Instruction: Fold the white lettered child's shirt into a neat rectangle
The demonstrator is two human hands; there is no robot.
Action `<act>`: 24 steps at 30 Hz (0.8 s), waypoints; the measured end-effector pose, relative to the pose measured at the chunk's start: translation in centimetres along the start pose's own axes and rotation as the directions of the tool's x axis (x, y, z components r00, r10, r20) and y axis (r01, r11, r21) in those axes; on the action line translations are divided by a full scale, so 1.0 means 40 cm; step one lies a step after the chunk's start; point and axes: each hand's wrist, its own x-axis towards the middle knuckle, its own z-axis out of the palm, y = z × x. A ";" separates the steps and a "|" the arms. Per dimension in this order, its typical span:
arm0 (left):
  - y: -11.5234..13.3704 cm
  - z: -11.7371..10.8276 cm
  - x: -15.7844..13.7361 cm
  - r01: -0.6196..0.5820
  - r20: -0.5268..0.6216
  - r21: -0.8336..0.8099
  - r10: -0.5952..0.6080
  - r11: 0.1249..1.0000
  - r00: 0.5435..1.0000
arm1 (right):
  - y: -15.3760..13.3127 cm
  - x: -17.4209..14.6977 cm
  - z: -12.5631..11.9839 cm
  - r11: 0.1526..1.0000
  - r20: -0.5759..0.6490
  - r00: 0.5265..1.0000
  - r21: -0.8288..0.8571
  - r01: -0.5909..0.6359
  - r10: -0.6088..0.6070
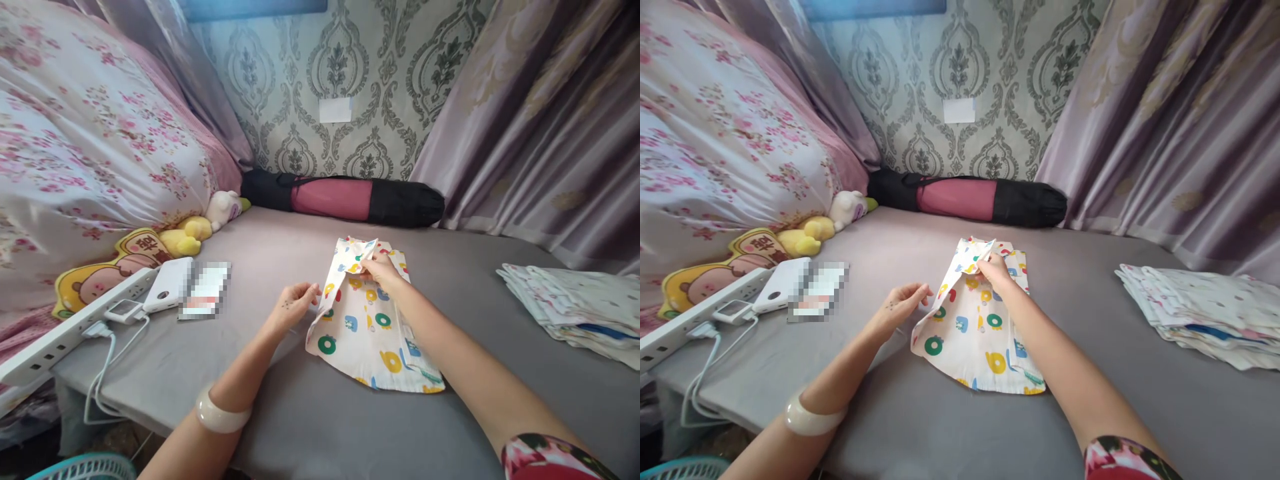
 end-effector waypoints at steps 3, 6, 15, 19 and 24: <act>-0.013 0.009 0.003 0.008 0.001 0.080 -0.008 0.997 1.000 | 0.030 0.004 -0.019 0.997 0.006 0.999 -0.058 -0.042 0.043; -0.016 0.013 0.003 -0.002 -0.032 0.125 0.006 0.992 0.999 | 0.044 0.008 -0.045 0.989 -0.011 0.998 -0.134 -0.067 0.066; 0.003 0.053 -0.024 -0.387 0.098 0.481 0.391 0.787 0.915 | 0.000 -0.015 -0.029 0.512 0.110 0.889 -0.783 0.352 -0.444; -0.017 0.074 -0.028 -0.534 0.285 0.555 0.458 0.637 0.842 | -0.005 -0.002 0.065 0.344 0.357 0.833 -0.787 0.512 -0.423; -0.013 0.078 -0.032 -0.553 0.411 0.621 0.370 0.556 0.833 | -0.002 0.054 0.146 0.327 0.361 0.865 -0.818 0.474 -0.349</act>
